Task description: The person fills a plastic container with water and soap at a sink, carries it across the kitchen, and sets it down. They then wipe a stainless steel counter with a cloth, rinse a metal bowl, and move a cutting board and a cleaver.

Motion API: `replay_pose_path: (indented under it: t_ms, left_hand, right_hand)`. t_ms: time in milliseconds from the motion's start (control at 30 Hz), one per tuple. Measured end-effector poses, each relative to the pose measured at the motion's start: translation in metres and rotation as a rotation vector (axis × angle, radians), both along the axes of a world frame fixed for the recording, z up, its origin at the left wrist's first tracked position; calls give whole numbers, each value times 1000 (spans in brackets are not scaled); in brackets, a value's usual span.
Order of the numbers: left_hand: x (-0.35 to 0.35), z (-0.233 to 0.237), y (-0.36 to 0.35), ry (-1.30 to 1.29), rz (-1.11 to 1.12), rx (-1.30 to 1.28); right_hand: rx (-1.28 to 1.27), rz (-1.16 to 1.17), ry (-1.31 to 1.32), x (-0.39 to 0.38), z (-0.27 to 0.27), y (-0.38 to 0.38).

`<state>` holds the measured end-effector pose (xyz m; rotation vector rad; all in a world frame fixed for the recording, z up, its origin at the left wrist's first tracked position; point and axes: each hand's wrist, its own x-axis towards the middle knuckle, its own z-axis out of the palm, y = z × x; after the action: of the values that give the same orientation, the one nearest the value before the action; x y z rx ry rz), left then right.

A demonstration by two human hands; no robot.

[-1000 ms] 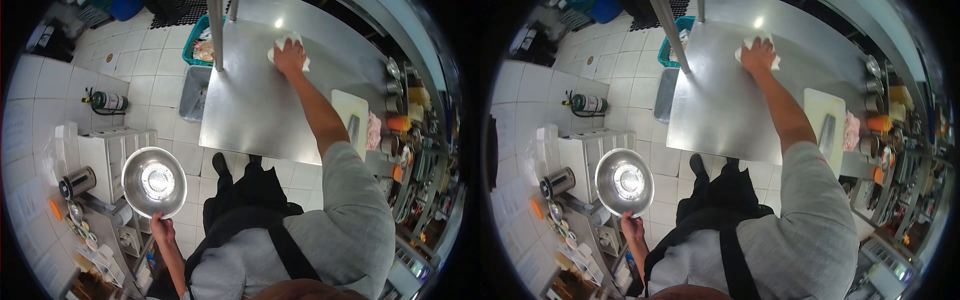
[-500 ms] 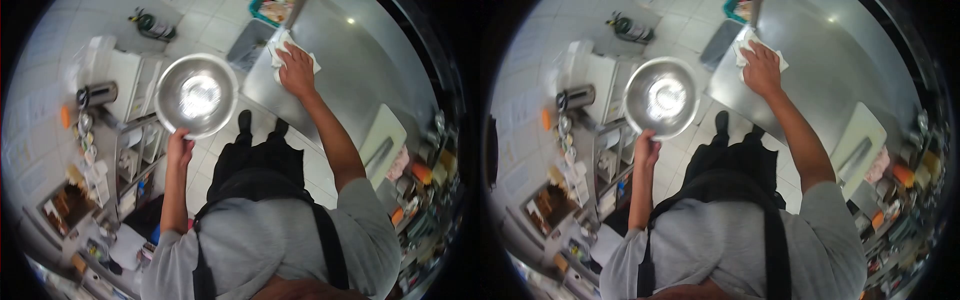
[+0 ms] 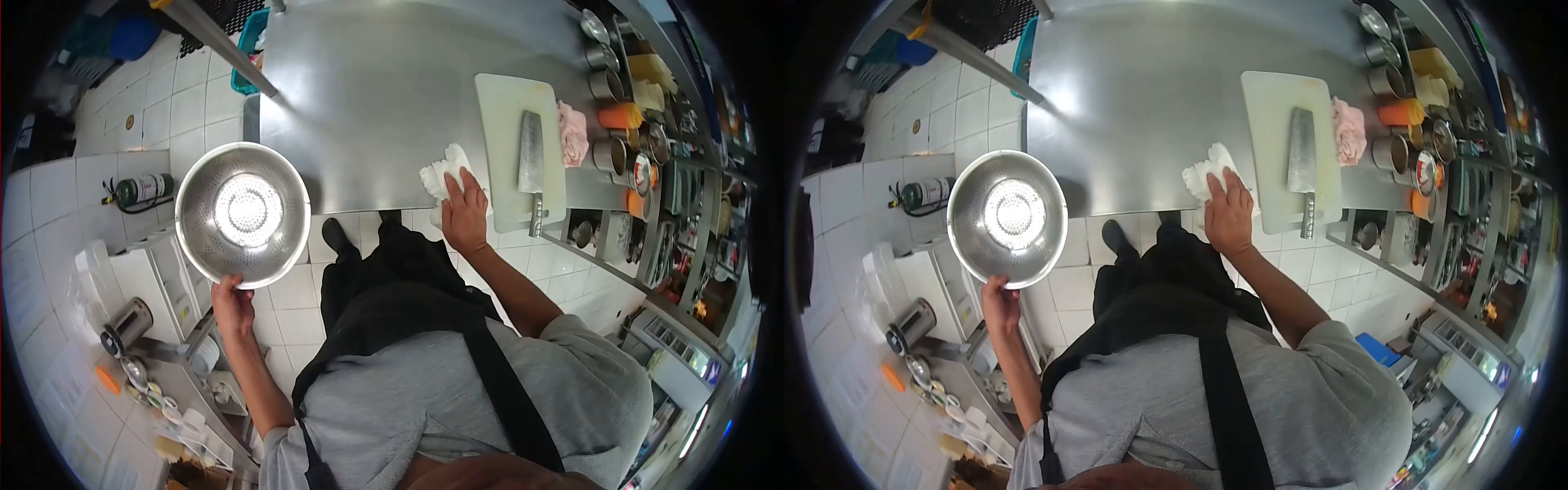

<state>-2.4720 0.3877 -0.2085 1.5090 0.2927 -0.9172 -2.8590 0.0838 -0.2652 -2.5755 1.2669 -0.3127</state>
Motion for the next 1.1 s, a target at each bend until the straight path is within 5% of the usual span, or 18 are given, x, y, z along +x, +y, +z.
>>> replay_pose_path:
  t_ms: [167,300,433,500,567,600,833,1100]
  left_hand:
    - [-21,15,-4,18,-100,-83]
    - [-49,44,-51,21,-132,-113]
    - [-59,58,-143,95,-129,-176]
    - [-50,40,-186,127,-149,-232]
    - [-41,19,-236,145,-202,-275]
    - [-38,10,-260,145,-217,-298]
    - [-25,-27,-369,145,-174,-286]
    - [26,-68,-420,289,-142,-333]
  right_hand:
    - [-149,-55,-70,48,-38,-93]
    - [-302,-135,-63,183,-52,-207]
    - [-69,154,-146,227,-48,-139]
    - [-29,266,-540,201,-37,-72]
    - [22,407,-163,161,-14,-36]
    - [-27,388,-288,138,-14,-23]
    - [-8,22,-80,-4,-2,2]
    - [366,-170,-117,-138,46,48]
